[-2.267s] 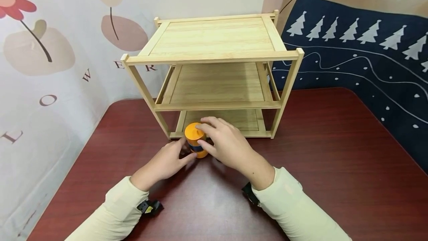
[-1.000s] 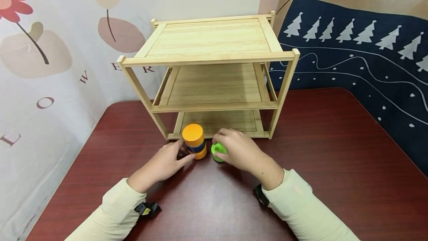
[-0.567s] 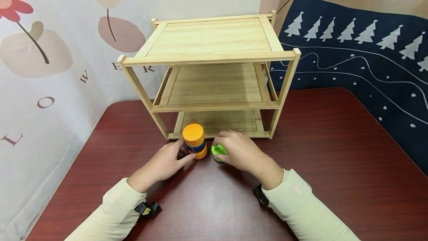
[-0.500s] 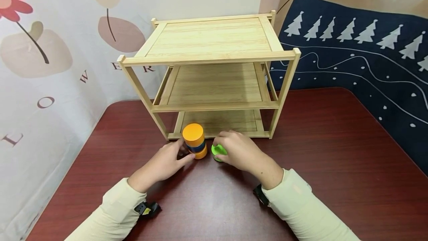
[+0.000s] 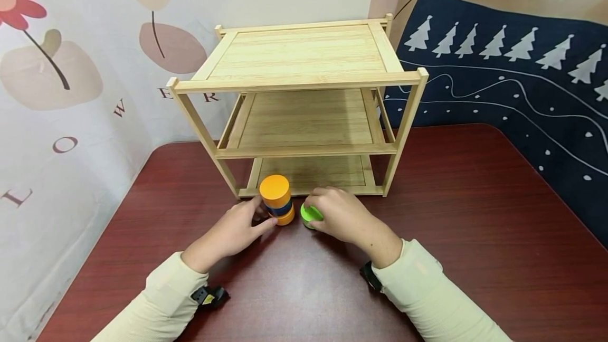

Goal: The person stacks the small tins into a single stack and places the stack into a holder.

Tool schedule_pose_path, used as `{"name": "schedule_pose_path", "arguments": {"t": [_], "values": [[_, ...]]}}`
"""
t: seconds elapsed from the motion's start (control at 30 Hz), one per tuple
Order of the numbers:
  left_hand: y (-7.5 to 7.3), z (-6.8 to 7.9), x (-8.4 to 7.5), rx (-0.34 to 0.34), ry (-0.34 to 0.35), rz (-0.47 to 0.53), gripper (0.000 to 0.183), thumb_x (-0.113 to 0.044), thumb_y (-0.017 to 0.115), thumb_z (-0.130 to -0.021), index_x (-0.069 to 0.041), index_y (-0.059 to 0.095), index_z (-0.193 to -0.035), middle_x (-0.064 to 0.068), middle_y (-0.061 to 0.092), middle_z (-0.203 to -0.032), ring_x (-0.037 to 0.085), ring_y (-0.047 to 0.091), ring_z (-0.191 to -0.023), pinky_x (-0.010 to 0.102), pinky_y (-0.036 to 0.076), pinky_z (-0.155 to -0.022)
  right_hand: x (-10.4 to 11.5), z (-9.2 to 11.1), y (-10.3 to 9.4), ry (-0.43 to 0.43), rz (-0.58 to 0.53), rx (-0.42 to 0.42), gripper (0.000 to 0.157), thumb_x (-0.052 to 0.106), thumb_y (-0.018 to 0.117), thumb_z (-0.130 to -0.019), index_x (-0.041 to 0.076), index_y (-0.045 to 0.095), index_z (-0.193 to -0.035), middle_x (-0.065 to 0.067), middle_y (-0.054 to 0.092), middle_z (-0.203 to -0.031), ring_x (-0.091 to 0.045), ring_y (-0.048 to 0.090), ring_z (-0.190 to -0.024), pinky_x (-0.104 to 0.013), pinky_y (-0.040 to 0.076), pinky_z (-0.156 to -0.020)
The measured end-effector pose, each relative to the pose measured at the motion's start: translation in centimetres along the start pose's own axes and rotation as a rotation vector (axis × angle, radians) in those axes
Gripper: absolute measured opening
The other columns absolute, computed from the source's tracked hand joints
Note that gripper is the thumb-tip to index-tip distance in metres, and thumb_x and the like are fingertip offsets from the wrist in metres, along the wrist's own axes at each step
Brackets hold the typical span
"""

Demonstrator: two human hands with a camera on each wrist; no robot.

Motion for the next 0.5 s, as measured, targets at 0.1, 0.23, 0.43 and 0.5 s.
{"name": "schedule_pose_path", "arguments": {"t": [0.1,0.23,0.43,0.5], "values": [[0.00,0.00,0.00,-0.003,0.007,0.005,0.040,-0.043,0.062,-0.084,-0.020,0.052,-0.115,-0.004,0.067,-0.091,0.012,0.063,-0.087,0.034,0.049,-0.078,0.01,0.01,0.01,-0.001,-0.007,0.003,0.020,0.023,0.075,-0.075,0.019,0.067,-0.093,0.007,0.062,-0.095,-0.007,0.057,-0.078,-0.026,0.047,-0.067],[0.02,0.00,0.01,-0.004,0.011,0.012,0.038,-0.043,0.062,-0.084,-0.020,0.053,-0.114,-0.004,0.067,-0.090,0.012,0.063,-0.085,0.033,0.049,-0.077,0.03,0.00,0.06,-0.007,-0.013,0.001,0.021,0.022,0.075,-0.074,0.018,0.069,-0.094,0.005,0.063,-0.100,-0.010,0.061,-0.085,-0.028,0.049,-0.071],[0.01,-0.03,-0.02,-0.003,0.013,0.014,0.037,-0.042,0.063,-0.084,-0.020,0.053,-0.113,-0.005,0.067,-0.090,0.011,0.063,-0.084,0.032,0.049,-0.076,-0.08,-0.04,0.22,-0.008,-0.020,0.001,0.023,0.022,0.076,-0.074,0.017,0.069,-0.096,0.004,0.064,-0.103,-0.012,0.062,-0.087,-0.030,0.051,-0.072],[0.00,-0.04,-0.05,-0.003,0.014,0.011,0.037,-0.042,0.063,-0.084,-0.020,0.053,-0.113,-0.005,0.067,-0.090,0.011,0.063,-0.084,0.032,0.049,-0.076,-0.09,-0.05,0.24,-0.011,-0.021,0.000,0.023,0.021,0.075,-0.075,0.017,0.069,-0.096,0.003,0.064,-0.103,-0.012,0.062,-0.088,-0.030,0.051,-0.072]]}}
Point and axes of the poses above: each hand's wrist, its own z-axis away from the middle knuckle, its own y-axis out of the palm, x = y × z, the point moved 8 cm from there along -z, towards the middle knuckle
